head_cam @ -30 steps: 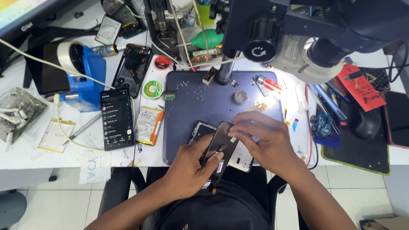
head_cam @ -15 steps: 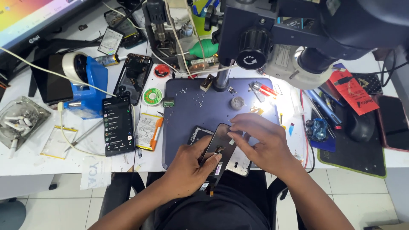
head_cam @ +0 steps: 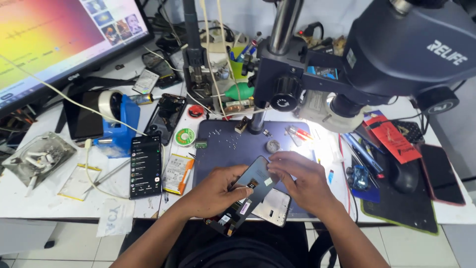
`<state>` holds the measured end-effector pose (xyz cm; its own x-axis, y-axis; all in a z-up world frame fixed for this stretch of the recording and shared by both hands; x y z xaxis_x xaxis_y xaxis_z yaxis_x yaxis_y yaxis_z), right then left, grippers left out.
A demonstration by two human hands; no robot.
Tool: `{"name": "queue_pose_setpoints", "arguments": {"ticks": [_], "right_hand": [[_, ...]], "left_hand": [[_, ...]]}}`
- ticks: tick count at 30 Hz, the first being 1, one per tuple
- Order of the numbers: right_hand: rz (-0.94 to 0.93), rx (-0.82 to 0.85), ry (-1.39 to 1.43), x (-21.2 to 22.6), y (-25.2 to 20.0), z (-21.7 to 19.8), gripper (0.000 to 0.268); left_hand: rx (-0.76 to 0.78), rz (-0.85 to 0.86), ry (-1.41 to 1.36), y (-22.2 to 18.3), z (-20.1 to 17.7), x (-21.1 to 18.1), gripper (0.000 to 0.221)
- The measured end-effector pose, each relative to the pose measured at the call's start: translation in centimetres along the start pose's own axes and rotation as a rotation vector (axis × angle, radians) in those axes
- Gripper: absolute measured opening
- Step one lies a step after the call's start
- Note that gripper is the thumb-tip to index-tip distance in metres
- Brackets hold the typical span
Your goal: Disassembling and repairing a mobile phone at a technician's workbench using specialized tools.
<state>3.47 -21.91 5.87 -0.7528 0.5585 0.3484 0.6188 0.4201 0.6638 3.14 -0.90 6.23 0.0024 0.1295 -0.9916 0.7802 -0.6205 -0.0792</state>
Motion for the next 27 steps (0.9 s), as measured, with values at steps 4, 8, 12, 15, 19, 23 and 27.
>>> {"name": "queue_pose_setpoints", "arguments": {"ticks": [4,8,12,15,19,23,27], "right_hand": [[0.054,-0.067,-0.045,-0.4,-0.5,0.4,0.018],[0.080,-0.038,0.030,0.4,-0.2,-0.3,0.015],[0.159,-0.020,0.086,-0.2,0.7,-4.2,0.006],[0.373,0.103,0.057,-2.6,-1.2,-7.0,0.018],[0.456,0.173,-0.555,-4.5,-2.4,-8.3,0.011],[0.430,0.051,-0.553,-5.2,-3.4,-7.4,0.017],[0.411,0.054,-0.464,-1.8,-1.0,-5.1,0.032]], "left_hand": [[0.016,0.222,-0.125,0.5,0.0,1.5,0.044],[-0.015,0.226,-0.236,0.4,-0.3,3.4,0.044],[-0.140,0.245,-0.317,0.4,-2.0,2.7,0.043],[-0.260,0.304,-0.366,1.1,-3.0,2.9,0.043],[-0.432,0.339,-0.430,0.9,-3.3,4.3,0.045],[-0.511,0.305,-0.513,0.8,-2.7,5.5,0.047],[-0.538,0.345,-0.535,0.1,-1.4,4.4,0.059]]}}
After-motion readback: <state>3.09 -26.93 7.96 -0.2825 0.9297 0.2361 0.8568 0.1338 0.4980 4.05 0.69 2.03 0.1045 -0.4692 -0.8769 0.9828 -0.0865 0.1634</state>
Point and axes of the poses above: each hand's wrist, its own y-axis towards the middle knuckle, its own z-axis out of the palm, x = y × z, the point moved 4 cm from there along y, towards the middle knuckle, and after that the axes turned 10 degrees about -y, right-handed, at the moved point
